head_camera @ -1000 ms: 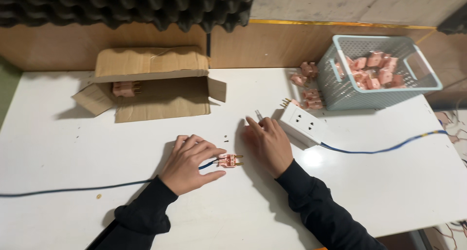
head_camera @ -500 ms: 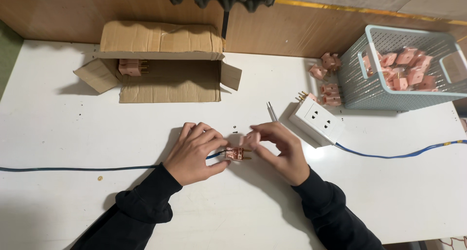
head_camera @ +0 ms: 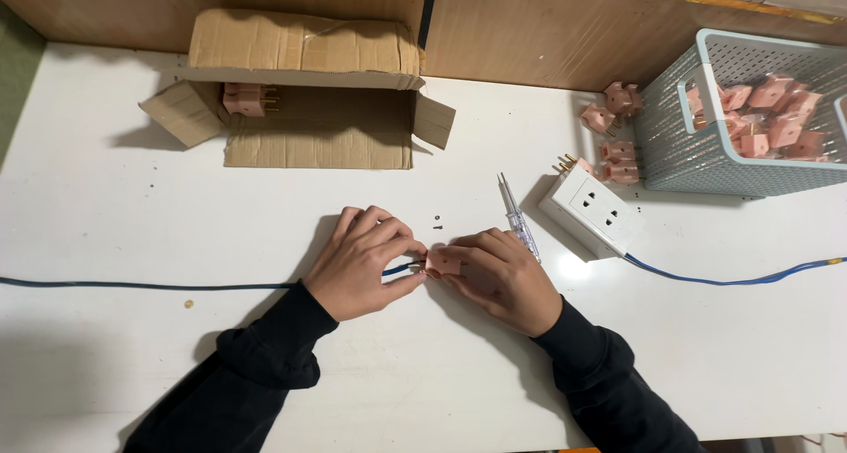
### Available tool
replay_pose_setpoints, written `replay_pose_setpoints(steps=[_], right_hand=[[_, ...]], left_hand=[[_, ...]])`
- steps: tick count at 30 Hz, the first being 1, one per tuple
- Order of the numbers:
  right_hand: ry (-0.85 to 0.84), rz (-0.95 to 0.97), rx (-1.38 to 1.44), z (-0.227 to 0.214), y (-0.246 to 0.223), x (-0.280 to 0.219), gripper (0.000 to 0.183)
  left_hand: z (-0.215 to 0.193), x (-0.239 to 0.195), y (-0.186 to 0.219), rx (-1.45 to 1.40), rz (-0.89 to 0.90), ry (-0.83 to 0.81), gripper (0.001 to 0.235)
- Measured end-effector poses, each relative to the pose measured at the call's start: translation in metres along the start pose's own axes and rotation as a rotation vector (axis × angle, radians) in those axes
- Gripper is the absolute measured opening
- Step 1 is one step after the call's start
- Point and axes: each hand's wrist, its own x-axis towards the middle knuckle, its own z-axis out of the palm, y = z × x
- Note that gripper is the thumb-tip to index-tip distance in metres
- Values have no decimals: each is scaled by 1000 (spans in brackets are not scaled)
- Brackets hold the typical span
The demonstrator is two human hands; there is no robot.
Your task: The person assembles an electrical plug by connecting a wire to the internal terminals with a screwdriver, fitting the components into a plastic casing, and then testing the connection by inserting the plug into a power strip.
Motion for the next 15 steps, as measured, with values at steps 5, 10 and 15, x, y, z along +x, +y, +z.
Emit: replay_pose_setpoints(steps=[5, 10, 15], right_hand=[[-24, -30, -33, 4, 2, -2, 33], [-25, -51, -56, 10, 4, -4, 31], [-34, -86, -31, 16, 15, -8, 24]], left_hand=[[0, -1, -1, -8, 2, 25, 26], [-1, -1, -4, 0, 8, 27, 30], [3, -2, -8, 14, 16, -5, 37]])
